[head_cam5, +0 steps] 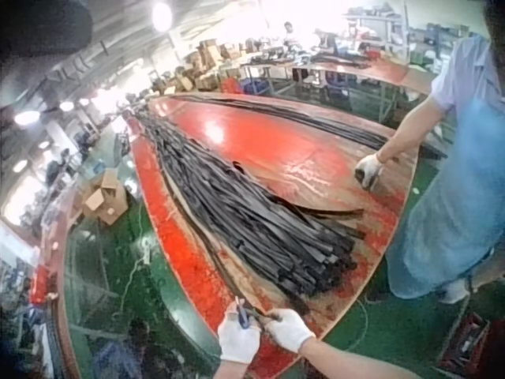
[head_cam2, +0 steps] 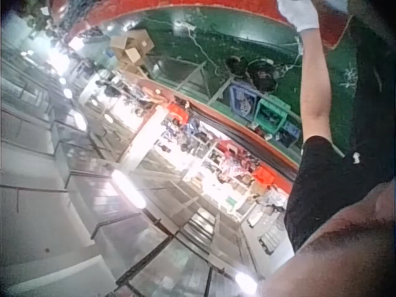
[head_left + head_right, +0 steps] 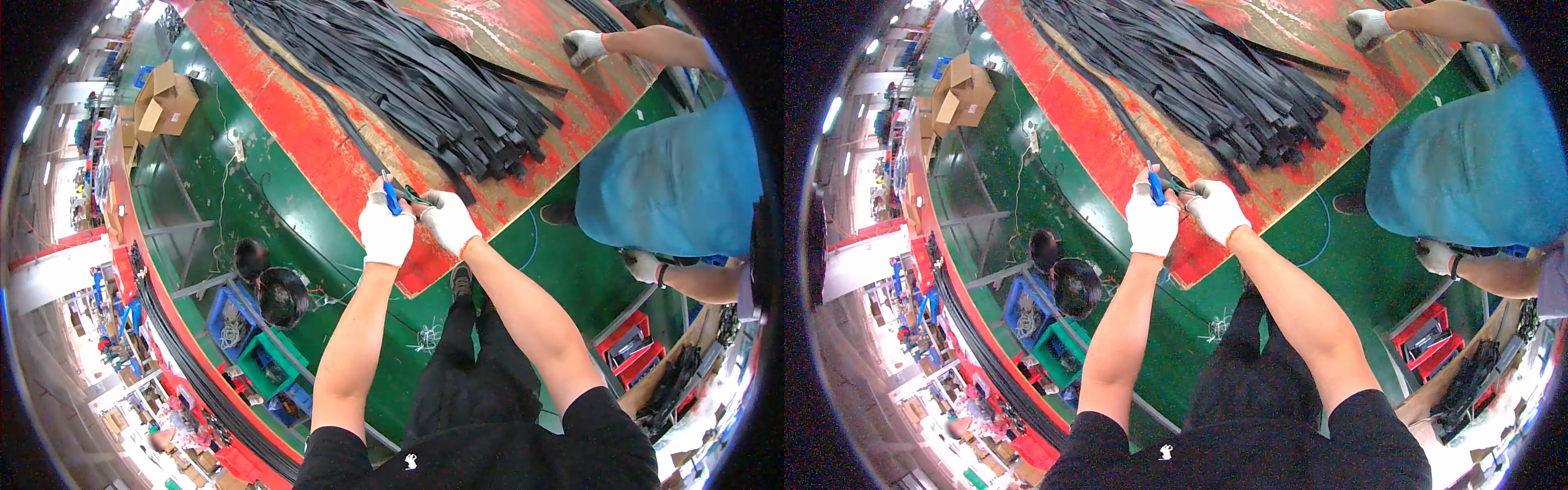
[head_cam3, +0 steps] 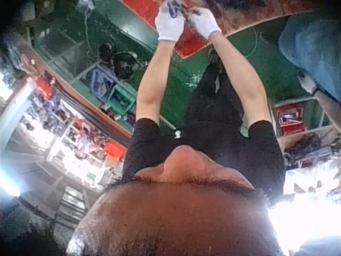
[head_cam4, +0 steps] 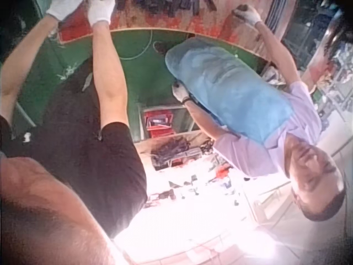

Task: Inspecting, measuring, and cutting long rubber strips on a work table with the help of a coworker.

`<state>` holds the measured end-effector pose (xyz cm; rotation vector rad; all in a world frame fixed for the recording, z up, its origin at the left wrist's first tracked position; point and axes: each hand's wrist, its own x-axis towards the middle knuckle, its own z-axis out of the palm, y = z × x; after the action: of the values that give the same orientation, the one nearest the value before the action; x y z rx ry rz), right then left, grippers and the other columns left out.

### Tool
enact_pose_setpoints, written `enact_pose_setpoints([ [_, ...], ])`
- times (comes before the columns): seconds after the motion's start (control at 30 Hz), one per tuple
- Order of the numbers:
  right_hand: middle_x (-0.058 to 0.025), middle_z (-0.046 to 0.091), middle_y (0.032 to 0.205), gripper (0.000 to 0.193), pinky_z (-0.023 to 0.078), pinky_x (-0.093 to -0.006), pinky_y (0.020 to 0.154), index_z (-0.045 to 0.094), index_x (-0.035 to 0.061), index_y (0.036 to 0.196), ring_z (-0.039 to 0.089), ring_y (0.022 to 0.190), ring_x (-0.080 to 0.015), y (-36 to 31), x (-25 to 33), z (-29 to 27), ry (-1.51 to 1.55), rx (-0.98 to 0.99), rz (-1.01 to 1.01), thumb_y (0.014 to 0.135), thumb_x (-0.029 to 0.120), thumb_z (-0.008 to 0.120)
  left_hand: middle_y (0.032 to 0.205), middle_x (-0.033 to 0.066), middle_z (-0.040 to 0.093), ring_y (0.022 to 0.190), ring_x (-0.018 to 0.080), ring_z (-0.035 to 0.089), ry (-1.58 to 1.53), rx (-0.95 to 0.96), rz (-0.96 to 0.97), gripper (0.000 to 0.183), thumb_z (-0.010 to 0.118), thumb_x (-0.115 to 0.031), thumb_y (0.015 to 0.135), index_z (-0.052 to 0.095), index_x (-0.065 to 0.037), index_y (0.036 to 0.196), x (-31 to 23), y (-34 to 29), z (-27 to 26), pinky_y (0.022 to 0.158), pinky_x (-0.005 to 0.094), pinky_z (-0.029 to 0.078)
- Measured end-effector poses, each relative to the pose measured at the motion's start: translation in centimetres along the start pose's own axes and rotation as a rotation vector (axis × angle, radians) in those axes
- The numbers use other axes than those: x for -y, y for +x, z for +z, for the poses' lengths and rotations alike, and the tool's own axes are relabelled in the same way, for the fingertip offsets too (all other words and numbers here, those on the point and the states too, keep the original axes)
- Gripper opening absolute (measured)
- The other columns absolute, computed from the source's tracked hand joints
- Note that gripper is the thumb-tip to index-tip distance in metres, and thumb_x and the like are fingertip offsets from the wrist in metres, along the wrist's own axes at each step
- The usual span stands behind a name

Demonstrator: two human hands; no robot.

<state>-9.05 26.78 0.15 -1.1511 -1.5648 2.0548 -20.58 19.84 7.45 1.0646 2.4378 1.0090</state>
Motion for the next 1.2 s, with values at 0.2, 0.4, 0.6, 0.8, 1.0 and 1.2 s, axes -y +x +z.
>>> enact_pose_setpoints([
  [0.2,-0.0037,0.072,0.101,0.024,0.052,-0.0295,0.078,0.069,-0.0017,0.120,0.064,0.088,-0.0100,-2.8,1.6,1.4,0.180,-0.001,-0.047,0.104,0.015,0.064,0.103,0.0171,0.075,0.093,0.0375,0.074,0.069,-0.076,0.111,0.049,0.069,-0.005,0.088,0.059,-0.008,0.136,1.5,0.6,-0.9,0.083,0.0455,0.059],
  [0.4,-0.0059,0.073,0.101,0.026,0.053,-0.0312,0.081,0.068,-0.0027,0.123,0.065,0.091,-0.0115,-2.7,1.1,2.1,0.042,-0.002,-0.097,0.106,0.016,0.061,0.105,0.0161,0.074,0.092,0.0333,0.073,0.214,-0.115,0.326,0.054,0.070,0.000,0.089,0.053,-0.005,0.140,2.7,-0.1,-0.9,0.083,0.0431,0.058],
  [0.6,-0.0157,0.071,0.088,0.027,0.053,-0.0359,0.079,0.070,-0.0027,0.118,0.064,0.081,-0.0181,-1.8,1.1,2.6,-0.036,-0.070,-0.065,0.104,0.019,0.063,0.105,0.0174,0.074,0.093,0.0375,0.073,0.260,-0.268,0.509,0.051,0.069,-0.002,0.089,0.054,-0.003,0.138,2.8,0.0,-0.7,0.083,0.0468,0.059],
  [0.8,-0.0214,0.072,0.093,0.028,0.054,-0.0390,0.081,0.069,-0.0042,0.112,0.069,0.085,-0.0255,-2.4,1.9,2.6,-0.126,-0.110,-0.094,0.104,0.022,0.062,0.102,0.0180,0.071,0.088,0.0393,0.070,0.297,-0.212,0.626,0.048,0.071,-0.005,0.085,0.057,-0.003,0.131,3.2,-0.1,-0.7,0.080,0.0514,0.055],
  [1.0,-0.0257,0.072,0.107,0.032,0.054,-0.0419,0.085,0.067,-0.0034,0.119,0.072,0.101,-0.0309,-1.3,-0.5,2.9,-0.166,-0.131,-0.073,0.102,0.023,0.063,0.095,0.0161,0.068,0.087,0.0376,0.068,0.372,-0.098,0.699,0.053,0.073,-0.006,0.081,0.056,-0.003,0.130,3.9,-0.5,-0.4,0.079,0.0509,0.054],
  [1.2,-0.0066,0.071,0.102,0.033,0.053,-0.0307,0.080,0.063,0.0008,0.126,0.066,0.090,-0.0157,-1.0,-2.0,2.7,0.463,0.004,0.050,0.104,0.024,0.063,0.097,0.0193,0.069,0.087,0.0407,0.068,0.385,-0.083,0.712,0.049,0.069,-0.004,0.084,0.053,-0.002,0.131,3.8,-1.2,-0.4,0.078,0.0536,0.053],
])
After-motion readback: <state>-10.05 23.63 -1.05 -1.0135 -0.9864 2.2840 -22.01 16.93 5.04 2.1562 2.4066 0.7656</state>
